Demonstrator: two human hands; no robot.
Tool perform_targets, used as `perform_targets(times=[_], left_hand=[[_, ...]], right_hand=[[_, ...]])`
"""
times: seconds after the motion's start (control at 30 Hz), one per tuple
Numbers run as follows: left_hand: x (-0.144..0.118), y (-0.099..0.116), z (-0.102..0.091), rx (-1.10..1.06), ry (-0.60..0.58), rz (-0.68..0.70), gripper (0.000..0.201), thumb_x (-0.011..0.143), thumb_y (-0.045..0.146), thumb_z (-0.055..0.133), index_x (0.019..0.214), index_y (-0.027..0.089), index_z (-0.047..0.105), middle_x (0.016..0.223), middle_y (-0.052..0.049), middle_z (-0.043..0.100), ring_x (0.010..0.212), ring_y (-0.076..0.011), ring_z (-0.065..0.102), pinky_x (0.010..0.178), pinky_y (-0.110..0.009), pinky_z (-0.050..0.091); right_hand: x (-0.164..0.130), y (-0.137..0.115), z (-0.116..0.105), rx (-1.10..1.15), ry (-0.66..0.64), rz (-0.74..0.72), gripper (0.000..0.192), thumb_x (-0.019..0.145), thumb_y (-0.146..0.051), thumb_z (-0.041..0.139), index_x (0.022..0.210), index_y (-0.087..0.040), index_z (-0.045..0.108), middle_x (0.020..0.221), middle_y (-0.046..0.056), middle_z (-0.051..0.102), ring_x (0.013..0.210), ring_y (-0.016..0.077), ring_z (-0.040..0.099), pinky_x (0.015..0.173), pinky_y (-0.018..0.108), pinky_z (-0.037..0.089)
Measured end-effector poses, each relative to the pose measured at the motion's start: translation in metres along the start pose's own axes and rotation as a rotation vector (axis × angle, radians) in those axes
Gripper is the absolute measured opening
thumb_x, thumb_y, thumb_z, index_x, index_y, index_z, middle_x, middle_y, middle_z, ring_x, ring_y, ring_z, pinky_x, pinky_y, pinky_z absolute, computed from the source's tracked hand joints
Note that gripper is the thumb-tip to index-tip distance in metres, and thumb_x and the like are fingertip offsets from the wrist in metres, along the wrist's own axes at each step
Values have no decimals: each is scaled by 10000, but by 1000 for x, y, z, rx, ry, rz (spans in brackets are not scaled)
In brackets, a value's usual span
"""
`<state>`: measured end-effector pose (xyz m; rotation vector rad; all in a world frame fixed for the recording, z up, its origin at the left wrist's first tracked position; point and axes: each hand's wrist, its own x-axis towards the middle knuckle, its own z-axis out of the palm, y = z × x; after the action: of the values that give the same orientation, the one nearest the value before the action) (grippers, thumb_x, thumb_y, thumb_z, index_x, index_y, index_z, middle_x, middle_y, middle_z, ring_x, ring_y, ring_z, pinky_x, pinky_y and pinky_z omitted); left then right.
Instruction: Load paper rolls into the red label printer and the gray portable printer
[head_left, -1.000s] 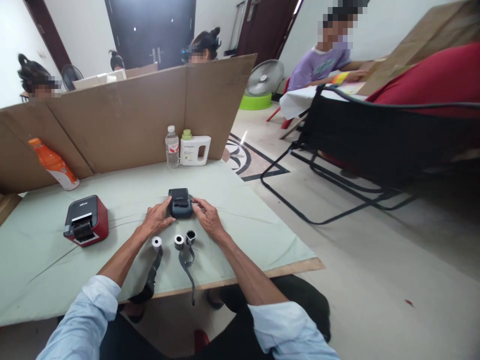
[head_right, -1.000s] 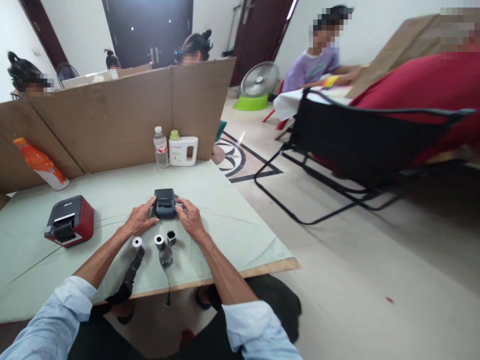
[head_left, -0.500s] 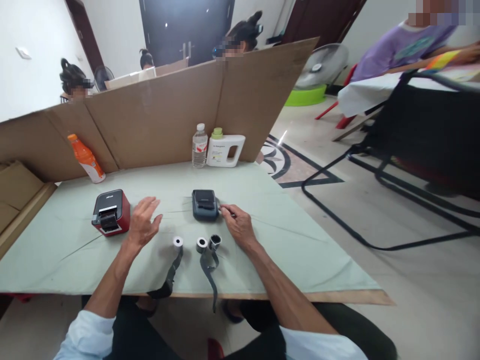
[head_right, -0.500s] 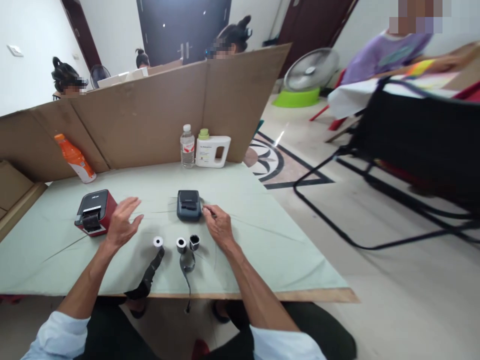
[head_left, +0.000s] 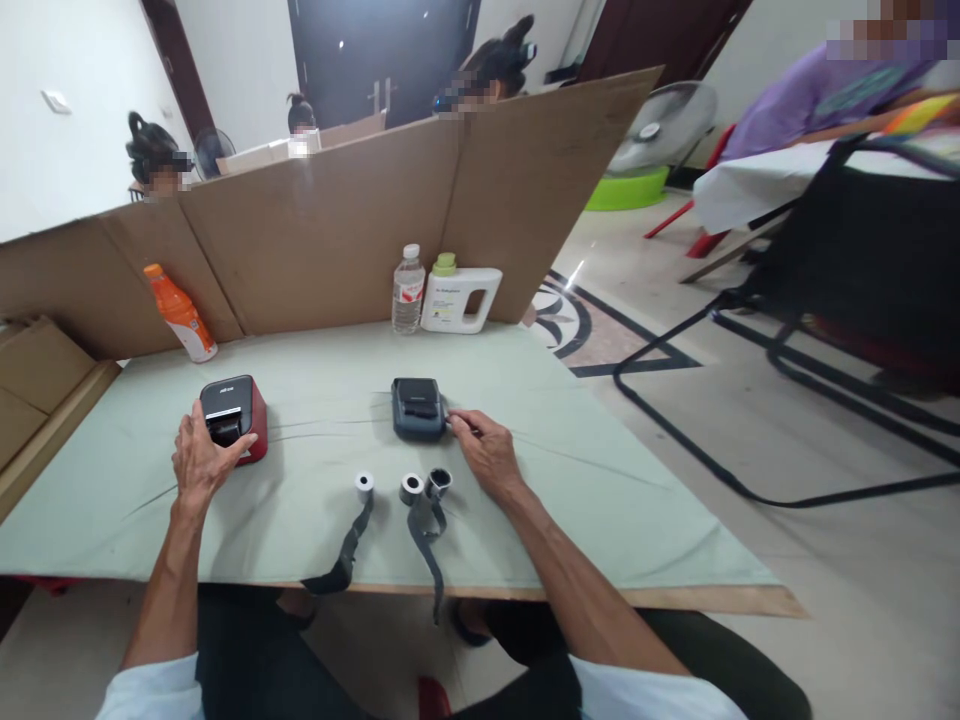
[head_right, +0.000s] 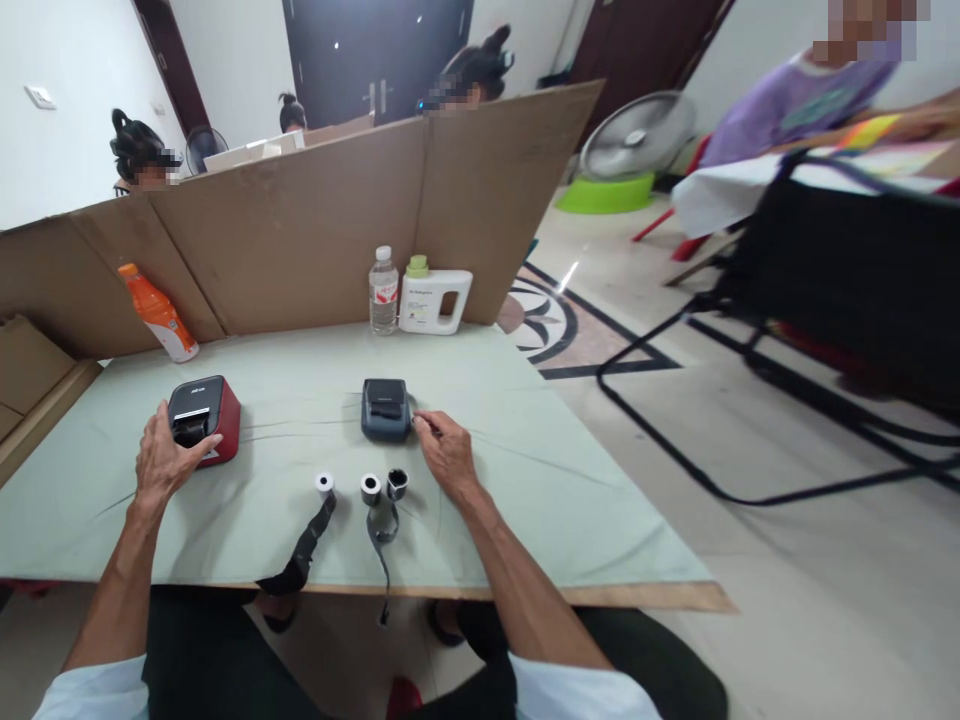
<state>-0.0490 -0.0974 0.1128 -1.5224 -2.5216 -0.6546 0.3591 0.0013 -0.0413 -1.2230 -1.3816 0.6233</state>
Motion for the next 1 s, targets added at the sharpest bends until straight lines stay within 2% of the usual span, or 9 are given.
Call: perform_targets(times=[0.17, 0.63, 1.0], left_hand=[[1, 5, 6, 3, -3, -14, 1178, 711, 662, 791, 1635, 164, 256, 1473, -245, 539, 1381, -431, 515, 1097, -549, 461], [1, 10, 4, 65, -29, -52, 1177, 730, 707, 753, 1643, 179, 232, 1465, -262, 528, 1360, -453, 518, 1077, -579, 456], [4, 23, -3, 96, -79, -76, 1136, 756, 711, 727, 1642, 200, 232, 1476, -263, 511, 1363, -469, 509, 1079, -587, 448]], right_hand=[[-1, -2, -2, -18, -8, -1, 351, 891, -467, 588, 966, -187, 786, 963, 112, 793, 853, 266, 706, 782, 397, 563], [-1, -2, -1, -21, 4, 1, 362, 879, -478, 589, 960, -184, 785, 955, 116, 788, 848, 265, 701, 771, 401, 559], [-1, -1, -1, -39, -22, -10, 350, 893, -466, 583, 966, -190, 784, 952, 113, 781, 844, 260, 686, 767, 394, 549]])
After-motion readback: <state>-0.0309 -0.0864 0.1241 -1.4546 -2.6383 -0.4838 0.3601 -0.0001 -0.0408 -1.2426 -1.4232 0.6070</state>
